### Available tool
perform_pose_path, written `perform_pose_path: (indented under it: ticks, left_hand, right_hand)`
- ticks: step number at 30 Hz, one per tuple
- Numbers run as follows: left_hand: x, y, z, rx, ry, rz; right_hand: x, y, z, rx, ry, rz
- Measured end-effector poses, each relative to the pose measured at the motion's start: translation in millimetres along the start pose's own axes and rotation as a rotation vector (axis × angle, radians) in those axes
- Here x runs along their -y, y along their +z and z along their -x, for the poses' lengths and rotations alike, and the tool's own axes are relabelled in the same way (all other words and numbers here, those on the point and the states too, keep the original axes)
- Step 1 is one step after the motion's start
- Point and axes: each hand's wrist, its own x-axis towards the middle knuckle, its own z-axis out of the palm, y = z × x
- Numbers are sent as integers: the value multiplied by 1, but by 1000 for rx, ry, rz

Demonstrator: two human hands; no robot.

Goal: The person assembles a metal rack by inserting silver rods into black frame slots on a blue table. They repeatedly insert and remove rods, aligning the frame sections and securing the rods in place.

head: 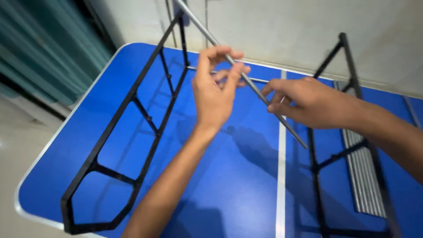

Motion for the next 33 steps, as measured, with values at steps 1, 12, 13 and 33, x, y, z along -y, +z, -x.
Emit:
perform_pose_path:
  ticks: [1, 12, 13, 33]
  left_hand:
    - [8, -4, 6, -8, -39, 20]
    - [66, -21, 27, -22, -149, 42]
    - [67, -22, 26, -29, -147, 34]
    - [70, -28, 23, -69, -207, -101]
  right_hand:
    - [0, 1, -8, -9, -27, -6]
    - [-12, 36, -56, -7, -158, 87]
    - [-12, 40, -55, 7, -167, 118]
    - [0, 70, -51, 54, 166, 171]
